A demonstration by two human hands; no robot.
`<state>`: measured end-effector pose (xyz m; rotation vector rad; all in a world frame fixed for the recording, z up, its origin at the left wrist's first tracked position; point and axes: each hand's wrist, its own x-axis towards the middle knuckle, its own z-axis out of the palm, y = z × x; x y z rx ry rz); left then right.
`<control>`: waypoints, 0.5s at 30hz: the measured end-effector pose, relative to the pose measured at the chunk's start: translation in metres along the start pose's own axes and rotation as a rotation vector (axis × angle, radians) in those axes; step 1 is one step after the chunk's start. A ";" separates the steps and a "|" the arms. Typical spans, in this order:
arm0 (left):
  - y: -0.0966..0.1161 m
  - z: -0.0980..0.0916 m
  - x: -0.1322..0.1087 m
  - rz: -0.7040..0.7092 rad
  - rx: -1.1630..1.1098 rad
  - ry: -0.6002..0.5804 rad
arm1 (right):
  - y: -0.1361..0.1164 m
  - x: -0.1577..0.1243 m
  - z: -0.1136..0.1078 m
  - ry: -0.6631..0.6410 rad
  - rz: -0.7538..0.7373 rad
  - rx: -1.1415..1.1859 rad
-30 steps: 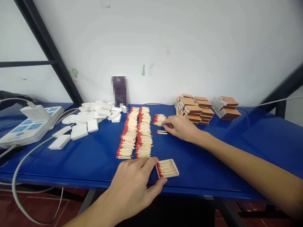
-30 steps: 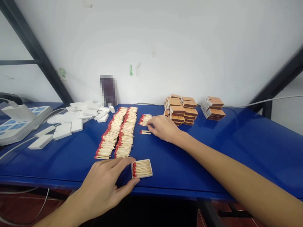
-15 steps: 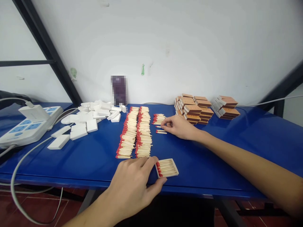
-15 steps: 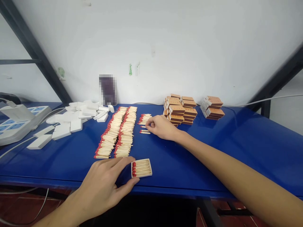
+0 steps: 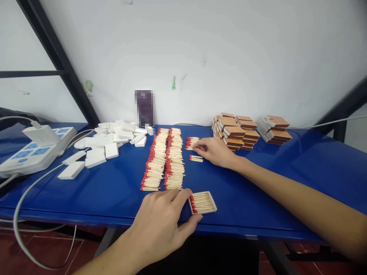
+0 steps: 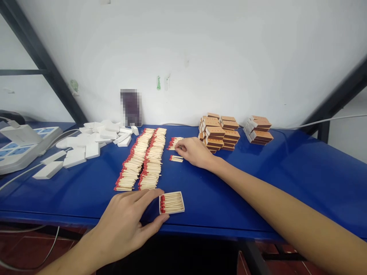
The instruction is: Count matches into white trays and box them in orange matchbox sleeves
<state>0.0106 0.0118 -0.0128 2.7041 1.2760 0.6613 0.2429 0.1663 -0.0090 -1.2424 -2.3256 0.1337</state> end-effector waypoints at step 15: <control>0.001 -0.002 0.002 0.000 -0.007 0.004 | -0.007 -0.002 -0.003 -0.048 -0.039 0.018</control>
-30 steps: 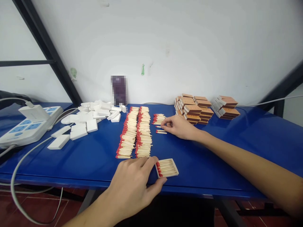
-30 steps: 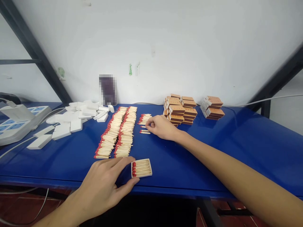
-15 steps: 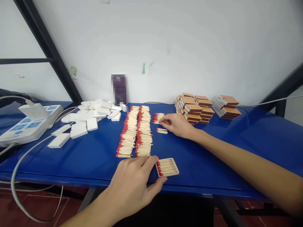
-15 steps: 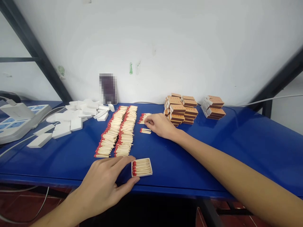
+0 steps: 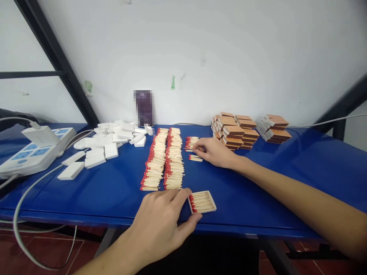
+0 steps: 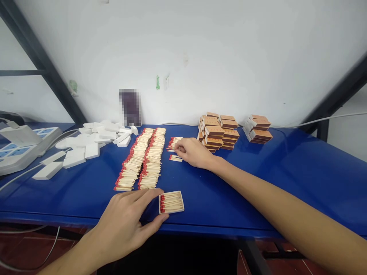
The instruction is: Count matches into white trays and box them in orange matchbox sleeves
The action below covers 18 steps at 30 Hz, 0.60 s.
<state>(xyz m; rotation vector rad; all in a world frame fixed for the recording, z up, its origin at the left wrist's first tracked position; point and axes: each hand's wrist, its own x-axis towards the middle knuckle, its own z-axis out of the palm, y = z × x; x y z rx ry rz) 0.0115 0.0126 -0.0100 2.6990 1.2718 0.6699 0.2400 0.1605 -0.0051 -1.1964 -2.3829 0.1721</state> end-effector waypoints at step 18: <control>-0.001 0.002 -0.002 0.001 -0.005 -0.004 | 0.003 -0.001 0.001 0.055 0.016 -0.042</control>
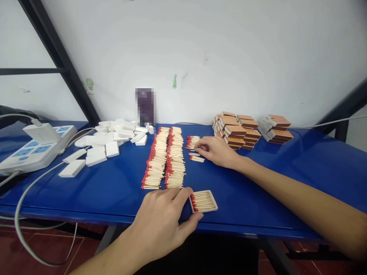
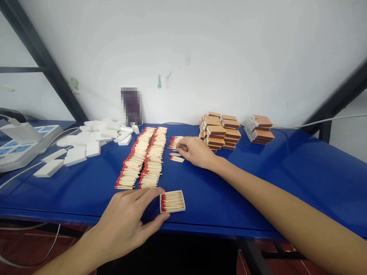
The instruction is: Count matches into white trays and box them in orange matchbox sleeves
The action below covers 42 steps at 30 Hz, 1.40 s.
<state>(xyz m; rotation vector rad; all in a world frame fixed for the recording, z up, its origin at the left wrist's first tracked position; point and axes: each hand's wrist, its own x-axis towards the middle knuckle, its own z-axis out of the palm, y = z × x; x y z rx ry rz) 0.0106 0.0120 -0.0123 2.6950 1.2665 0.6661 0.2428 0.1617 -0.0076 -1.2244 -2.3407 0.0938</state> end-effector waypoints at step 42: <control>0.002 -0.002 0.001 -0.002 0.007 0.010 | -0.036 -0.020 -0.029 -0.295 -0.099 -0.124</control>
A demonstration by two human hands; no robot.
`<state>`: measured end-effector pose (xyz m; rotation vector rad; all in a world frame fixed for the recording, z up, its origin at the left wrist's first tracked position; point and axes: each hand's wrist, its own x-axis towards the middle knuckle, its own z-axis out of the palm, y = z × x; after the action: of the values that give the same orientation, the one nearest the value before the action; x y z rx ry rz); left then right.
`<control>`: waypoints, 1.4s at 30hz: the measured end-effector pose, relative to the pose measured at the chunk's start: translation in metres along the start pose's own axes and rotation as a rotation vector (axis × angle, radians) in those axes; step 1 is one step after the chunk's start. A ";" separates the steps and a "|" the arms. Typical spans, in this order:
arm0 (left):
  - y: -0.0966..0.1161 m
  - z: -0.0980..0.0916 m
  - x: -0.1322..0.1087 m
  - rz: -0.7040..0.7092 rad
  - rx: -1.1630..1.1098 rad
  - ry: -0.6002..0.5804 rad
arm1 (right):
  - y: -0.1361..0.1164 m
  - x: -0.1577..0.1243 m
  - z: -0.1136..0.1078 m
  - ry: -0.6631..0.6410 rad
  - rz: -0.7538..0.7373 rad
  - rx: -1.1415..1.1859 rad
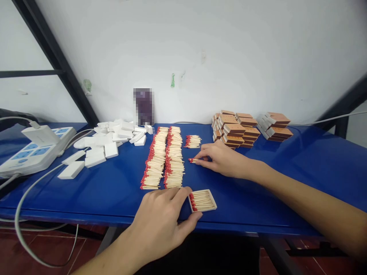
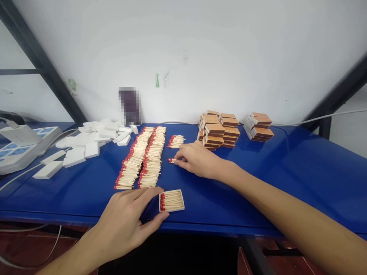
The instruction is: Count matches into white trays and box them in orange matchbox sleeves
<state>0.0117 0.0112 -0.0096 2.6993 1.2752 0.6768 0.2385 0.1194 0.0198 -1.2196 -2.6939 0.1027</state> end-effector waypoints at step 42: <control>0.001 0.000 0.001 -0.105 0.016 0.013 | -0.008 -0.011 -0.014 -0.081 -0.095 0.251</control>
<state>0.0127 0.0112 -0.0093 2.6218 1.4195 0.6757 0.2424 0.1052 0.0332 -1.0332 -2.6985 0.4713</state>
